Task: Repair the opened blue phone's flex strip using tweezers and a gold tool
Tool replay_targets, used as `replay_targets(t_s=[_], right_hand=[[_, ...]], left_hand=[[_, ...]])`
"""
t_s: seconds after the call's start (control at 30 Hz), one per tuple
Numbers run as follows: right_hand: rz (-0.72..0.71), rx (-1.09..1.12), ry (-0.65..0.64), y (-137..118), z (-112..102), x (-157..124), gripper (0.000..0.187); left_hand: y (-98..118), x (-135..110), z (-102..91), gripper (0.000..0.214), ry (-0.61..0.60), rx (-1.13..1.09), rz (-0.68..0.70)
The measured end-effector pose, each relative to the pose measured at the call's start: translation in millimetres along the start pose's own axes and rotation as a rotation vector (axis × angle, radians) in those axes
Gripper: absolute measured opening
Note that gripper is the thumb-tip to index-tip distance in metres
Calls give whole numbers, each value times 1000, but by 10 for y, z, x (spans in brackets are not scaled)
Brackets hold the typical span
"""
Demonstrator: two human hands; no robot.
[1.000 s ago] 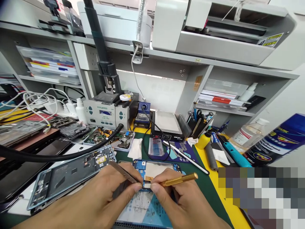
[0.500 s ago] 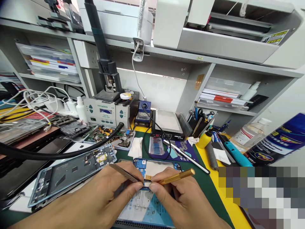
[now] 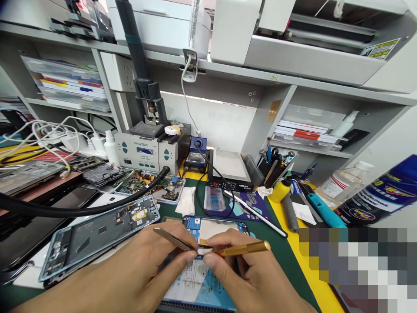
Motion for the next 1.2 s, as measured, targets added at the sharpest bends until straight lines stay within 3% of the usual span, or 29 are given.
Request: replay_targets(t_s=[0.37, 1.2], right_hand=[[-1, -11, -119, -39, 50, 19, 20], [48, -36, -141, -8, 42, -18, 20]], left_hand=[[-72, -26, 12, 23, -24, -1, -69], [-80, -25, 18, 19, -10, -35, -66]])
Point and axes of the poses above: each hand's wrist, its own x-axis towards the middle knuckle, its own z-axis out of the palm, y = z × x, the point moved 7 cm from there along x, towards the middle knuckle, and after that the axes turned 6 degrees about -x, right-handed, at the moved point
